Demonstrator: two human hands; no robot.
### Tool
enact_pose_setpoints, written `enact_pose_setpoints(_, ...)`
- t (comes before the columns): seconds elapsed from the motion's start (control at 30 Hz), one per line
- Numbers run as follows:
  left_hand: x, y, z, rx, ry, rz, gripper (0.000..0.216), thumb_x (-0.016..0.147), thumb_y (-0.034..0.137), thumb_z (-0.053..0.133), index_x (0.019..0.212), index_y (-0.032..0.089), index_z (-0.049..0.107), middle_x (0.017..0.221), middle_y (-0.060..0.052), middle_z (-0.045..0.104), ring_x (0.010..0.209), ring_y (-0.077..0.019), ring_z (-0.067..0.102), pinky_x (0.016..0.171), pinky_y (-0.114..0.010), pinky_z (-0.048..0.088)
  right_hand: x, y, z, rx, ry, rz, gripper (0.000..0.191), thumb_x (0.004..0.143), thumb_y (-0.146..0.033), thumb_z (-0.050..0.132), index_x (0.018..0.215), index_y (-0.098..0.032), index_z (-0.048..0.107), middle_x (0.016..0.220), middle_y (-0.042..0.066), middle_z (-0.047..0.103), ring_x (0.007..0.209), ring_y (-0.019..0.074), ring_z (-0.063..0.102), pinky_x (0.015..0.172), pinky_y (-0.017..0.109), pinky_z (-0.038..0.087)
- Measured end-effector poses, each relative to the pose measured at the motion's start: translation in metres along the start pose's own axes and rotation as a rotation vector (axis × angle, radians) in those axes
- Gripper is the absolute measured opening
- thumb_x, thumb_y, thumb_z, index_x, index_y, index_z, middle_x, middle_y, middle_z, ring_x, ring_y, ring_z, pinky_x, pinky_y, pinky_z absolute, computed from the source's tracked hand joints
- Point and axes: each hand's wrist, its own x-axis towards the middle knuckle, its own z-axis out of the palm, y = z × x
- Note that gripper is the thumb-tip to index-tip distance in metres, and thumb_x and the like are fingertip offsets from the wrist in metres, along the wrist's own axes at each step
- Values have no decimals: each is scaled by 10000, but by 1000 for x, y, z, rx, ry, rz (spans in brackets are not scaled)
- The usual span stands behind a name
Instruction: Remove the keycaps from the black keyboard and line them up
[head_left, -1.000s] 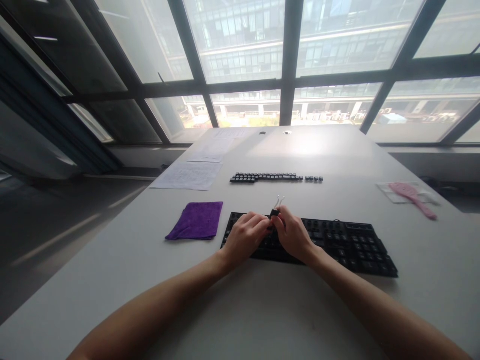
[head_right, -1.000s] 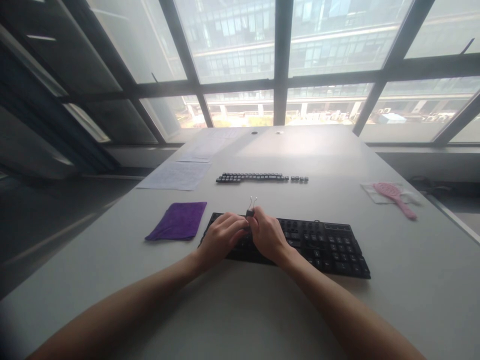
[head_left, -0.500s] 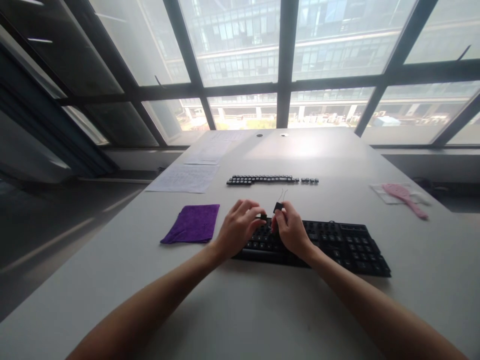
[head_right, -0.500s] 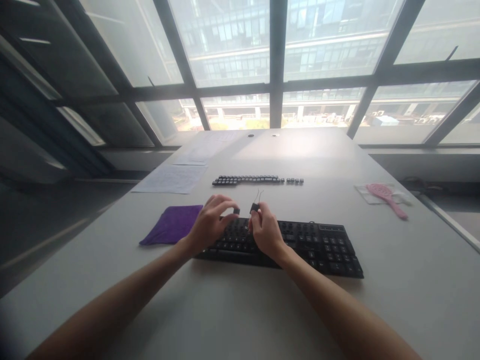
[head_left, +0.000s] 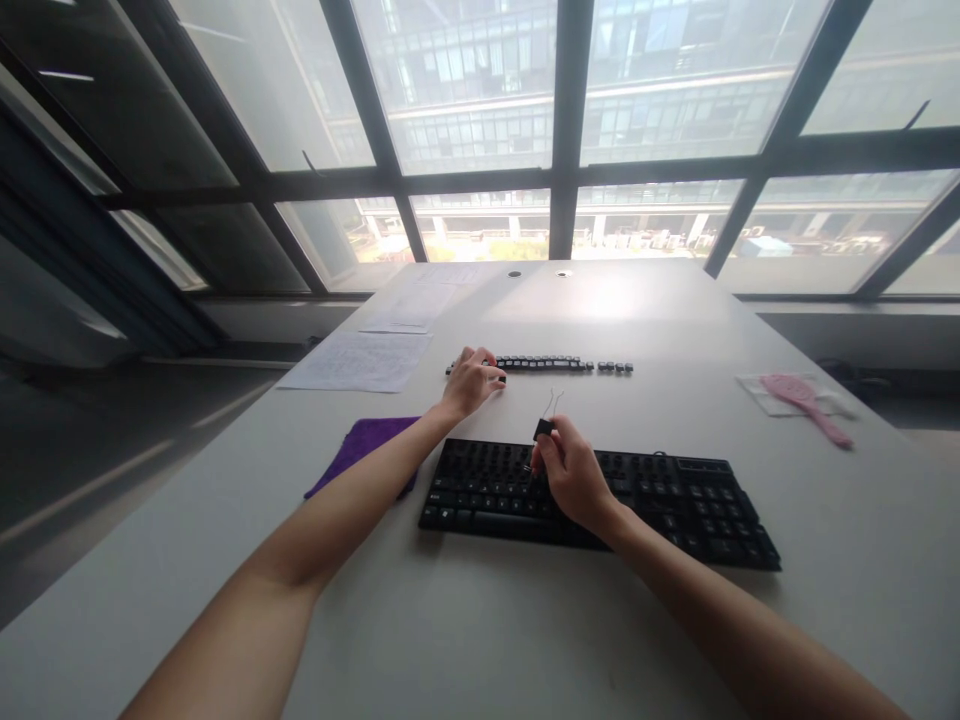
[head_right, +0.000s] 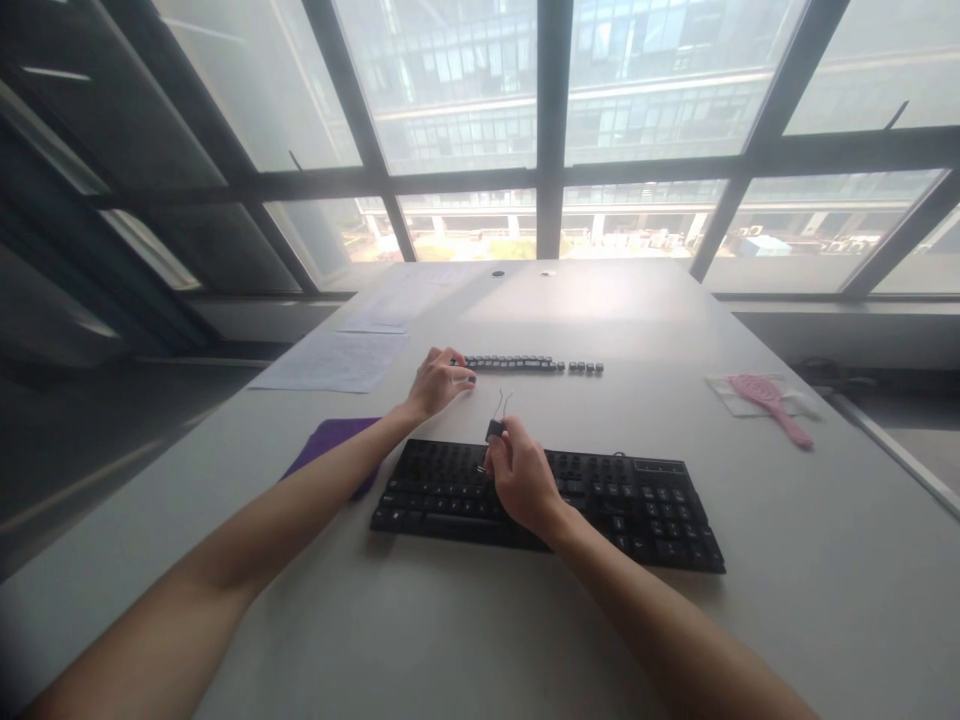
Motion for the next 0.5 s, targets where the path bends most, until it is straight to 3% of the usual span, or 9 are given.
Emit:
enact_pose_setpoints(0.4, -2, -12, 12, 15, 68, -11, 288, 784, 259, 776, 1070, 291, 760, 1118, -52, 597, 1051, -263, 442, 964, -407, 430, 1, 0, -1, 13, -43, 22, 102, 989, -258, 427, 893, -230, 447, 656, -26, 605, 592, 151, 594, 615, 268, 425)
enact_pose_setpoints(0.5, 0, -13, 13, 14, 108, -19, 257, 769, 269, 790, 1025, 267, 769, 1102, -54, 598, 1037, -257, 453, 968, -396, 437, 1, 1, 0, 8, -40, 26, 98, 988, -260, 431, 898, -230, 452, 655, -28, 608, 592, 151, 595, 615, 266, 423)
